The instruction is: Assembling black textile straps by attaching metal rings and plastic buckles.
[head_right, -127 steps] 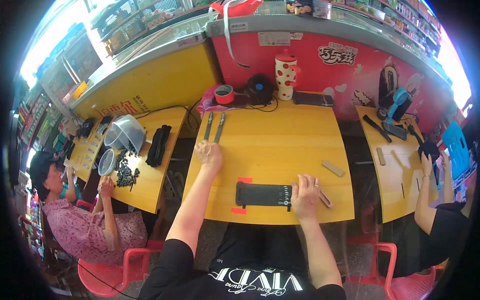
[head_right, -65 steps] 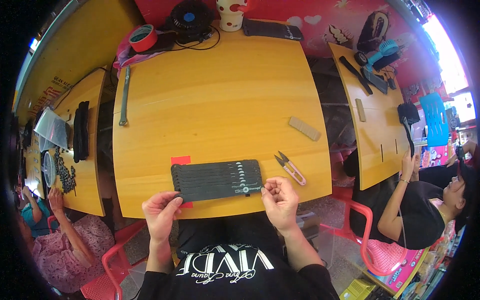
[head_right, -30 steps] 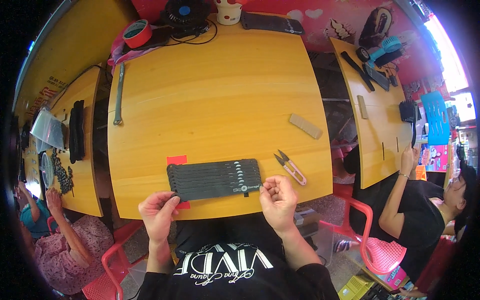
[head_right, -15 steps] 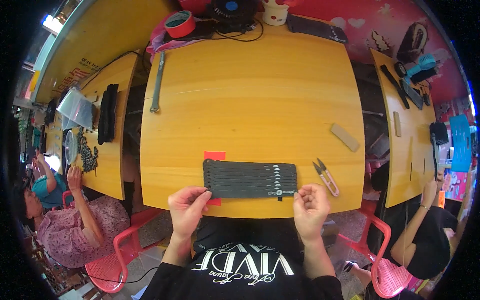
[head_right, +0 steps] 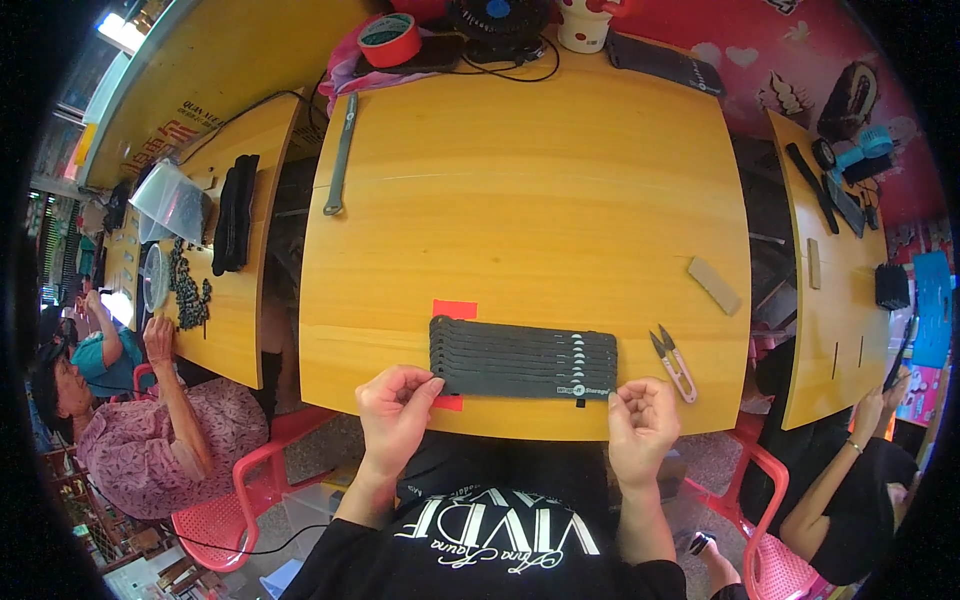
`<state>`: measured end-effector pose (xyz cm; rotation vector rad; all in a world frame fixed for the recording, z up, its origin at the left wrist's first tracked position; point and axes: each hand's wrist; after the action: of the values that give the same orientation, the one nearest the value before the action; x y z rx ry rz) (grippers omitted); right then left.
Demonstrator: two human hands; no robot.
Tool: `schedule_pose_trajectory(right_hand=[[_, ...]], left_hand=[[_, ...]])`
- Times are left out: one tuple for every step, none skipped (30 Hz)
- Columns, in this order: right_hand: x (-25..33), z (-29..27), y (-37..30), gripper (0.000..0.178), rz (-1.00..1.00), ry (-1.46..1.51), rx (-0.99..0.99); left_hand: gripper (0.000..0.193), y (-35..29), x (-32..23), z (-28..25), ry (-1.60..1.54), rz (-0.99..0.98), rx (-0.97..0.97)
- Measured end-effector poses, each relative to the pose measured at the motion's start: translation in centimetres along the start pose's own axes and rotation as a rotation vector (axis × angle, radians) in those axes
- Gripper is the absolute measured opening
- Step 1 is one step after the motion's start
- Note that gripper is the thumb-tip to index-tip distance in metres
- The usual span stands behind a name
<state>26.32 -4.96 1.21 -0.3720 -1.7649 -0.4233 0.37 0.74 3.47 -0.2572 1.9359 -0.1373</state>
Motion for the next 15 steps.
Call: schedule_pose_trajectory(right_hand=[[0.00, 0.00, 0.01, 0.026, 0.000, 0.001, 0.002], [0.02, -0.04, 0.00, 0.025, 0.009, -0.003, 0.003], [0.05, -0.08, 0.00, 0.025, 0.019, -0.007, 0.005], [0.13, -0.11, 0.01, 0.025, 0.019, -0.005, 0.006], [0.21, -0.15, 0.02, 0.025, 0.015, 0.001, 0.009], [0.23, -0.21, 0.03, 0.024, 0.011, 0.008, 0.013], [0.19, -0.22, 0.00, 0.024, 0.011, 0.008, 0.013], [0.11, -0.29, -0.03, 0.024, -0.004, 0.007, 0.013], [0.04, -0.37, -0.07, 0.023, -0.020, 0.005, 0.013], [0.04, -0.45, -0.17, 0.023, -0.021, -0.001, 0.008], [0.04, -0.55, -0.29, 0.023, -0.002, 0.020, -0.003], [0.03, -0.68, -0.42, 0.022, 0.016, 0.038, -0.016], [0.00, -0.92, -0.42, 0.022, 0.011, 0.020, -0.029], [-0.01, -0.77, -0.45, 0.021, 0.012, 0.020, -0.022], [0.06, -0.49, -0.47, 0.020, 0.012, 0.018, -0.018]], left_hand=[[0.005, 0.03, -0.08, -0.03, 0.030, 0.006, -0.006], [0.005, 0.04, -0.11, -0.03, 0.060, 0.012, -0.012], [0.005, 0.02, 0.03, 0.01, 0.061, 0.011, -0.014], [0.007, -0.01, 0.24, 0.04, 0.040, -0.001, -0.009], [0.008, -0.06, 0.35, 0.06, 0.019, -0.014, -0.004], [0.008, -0.11, 0.26, 0.14, 0.019, -0.015, -0.006], [0.010, -0.12, 0.13, 0.21, -0.007, -0.033, -0.009], [0.012, -0.15, 0.03, 0.26, -0.035, -0.052, -0.011], [0.012, -0.19, 0.00, 0.27, -0.036, -0.053, -0.010], [0.012, -0.13, -0.04, 0.27, -0.020, -0.044, -0.002], [0.013, -0.07, -0.07, 0.31, -0.005, -0.036, 0.009], [0.013, -0.06, -0.21, 0.25, -0.014, -0.034, 0.021], [0.013, -0.10, -0.47, 0.42, 0.003, -0.032, 0.010], [0.013, -0.08, -0.48, 0.56, 0.017, -0.029, 0.002], [0.014, -0.03, 0.00, 0.27, 0.049, 0.017, -0.008]])
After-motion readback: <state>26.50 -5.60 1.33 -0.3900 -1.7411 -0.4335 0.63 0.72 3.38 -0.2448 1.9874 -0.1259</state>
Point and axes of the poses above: each hand's wrist, its own y-axis towards the middle knuckle, its own z-axis out of the palm, x = y × z, and after that the axes turned 7 degrees about -z, right-handed
